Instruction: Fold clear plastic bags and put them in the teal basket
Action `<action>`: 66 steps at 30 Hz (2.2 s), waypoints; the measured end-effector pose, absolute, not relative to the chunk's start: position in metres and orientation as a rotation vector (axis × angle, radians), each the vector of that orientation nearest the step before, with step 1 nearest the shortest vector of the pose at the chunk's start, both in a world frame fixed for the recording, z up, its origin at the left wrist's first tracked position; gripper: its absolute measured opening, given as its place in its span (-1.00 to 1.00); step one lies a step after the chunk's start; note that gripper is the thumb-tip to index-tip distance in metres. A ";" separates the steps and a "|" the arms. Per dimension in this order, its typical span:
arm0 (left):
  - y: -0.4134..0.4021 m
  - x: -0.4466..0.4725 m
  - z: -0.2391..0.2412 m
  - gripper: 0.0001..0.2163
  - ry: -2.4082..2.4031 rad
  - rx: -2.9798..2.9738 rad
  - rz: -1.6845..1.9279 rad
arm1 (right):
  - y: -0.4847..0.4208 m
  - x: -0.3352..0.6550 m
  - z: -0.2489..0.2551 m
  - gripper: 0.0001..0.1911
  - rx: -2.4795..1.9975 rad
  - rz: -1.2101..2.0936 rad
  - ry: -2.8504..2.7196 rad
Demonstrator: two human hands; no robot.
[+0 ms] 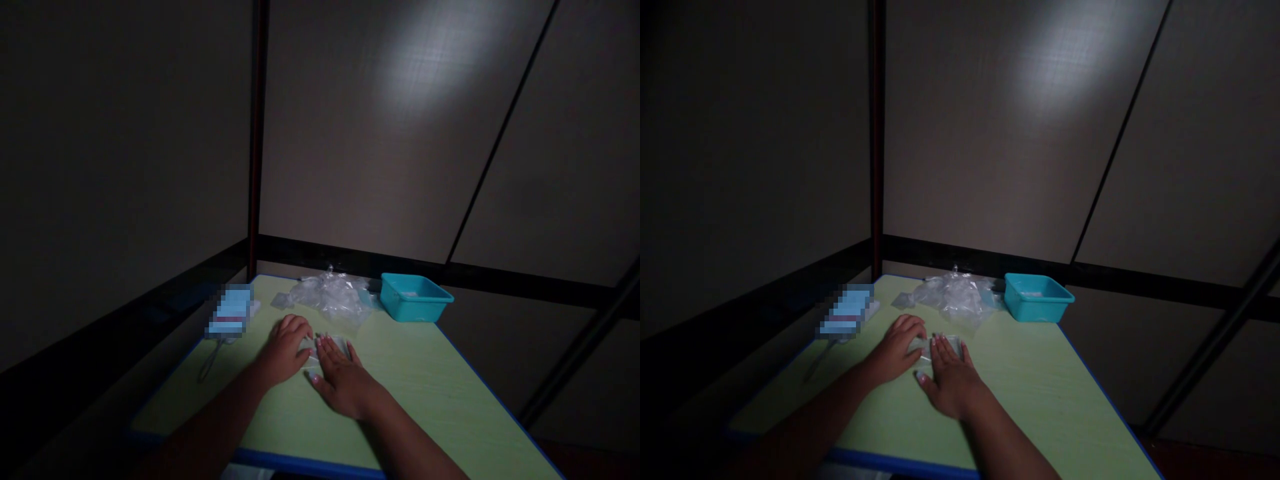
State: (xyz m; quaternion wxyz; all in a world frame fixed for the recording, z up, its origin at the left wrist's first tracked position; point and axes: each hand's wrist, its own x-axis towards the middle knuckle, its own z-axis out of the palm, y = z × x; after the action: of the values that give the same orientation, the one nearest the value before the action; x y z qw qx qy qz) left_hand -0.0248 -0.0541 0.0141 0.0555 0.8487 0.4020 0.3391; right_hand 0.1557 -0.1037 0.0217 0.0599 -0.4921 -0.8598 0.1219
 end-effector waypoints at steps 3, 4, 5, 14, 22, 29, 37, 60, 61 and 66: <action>-0.066 -0.021 0.019 -0.70 1.097 2.645 0.945 | -0.103 0.155 0.020 -0.27 -1.485 0.378 -2.618; -0.070 -0.019 0.019 -0.63 1.056 2.660 0.882 | -0.102 0.156 0.019 -0.27 -1.477 0.374 -2.619; -0.074 -0.018 0.018 -0.55 1.018 2.670 0.806 | -0.102 0.156 0.018 -0.27 -1.464 0.368 -2.620; -0.090 -0.016 0.003 -0.44 1.073 2.752 0.495 | -0.099 0.159 0.012 -0.23 -1.407 0.355 -2.638; -0.097 -0.022 -0.001 -0.49 1.207 2.781 0.563 | -0.098 0.159 0.012 -0.19 -1.426 0.364 -2.634; -0.099 -0.020 0.001 -0.50 1.232 2.762 0.553 | -0.094 0.165 0.019 -0.10 -1.506 0.284 -2.572; -0.103 -0.020 0.005 -0.50 1.262 2.780 0.502 | -0.093 0.166 0.018 -0.12 -1.556 0.267 -2.601; -0.097 -0.020 0.002 -0.54 1.274 2.819 0.588 | -0.096 0.164 0.020 -0.12 -1.479 0.270 -2.567; -0.096 -0.020 0.001 -0.54 1.279 2.822 0.590 | -0.097 0.164 0.020 -0.15 -1.480 0.270 -2.571; -0.097 -0.021 0.001 -0.54 1.303 2.838 0.603 | -0.099 0.161 0.016 -0.20 -1.486 0.302 -2.619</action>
State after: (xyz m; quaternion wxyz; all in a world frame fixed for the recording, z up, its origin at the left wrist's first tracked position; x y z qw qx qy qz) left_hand -0.0211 -0.0972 0.0011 -0.0194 0.8921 0.4097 0.1896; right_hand 0.1607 -0.0992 0.0159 0.0576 -0.4902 -0.8639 0.0997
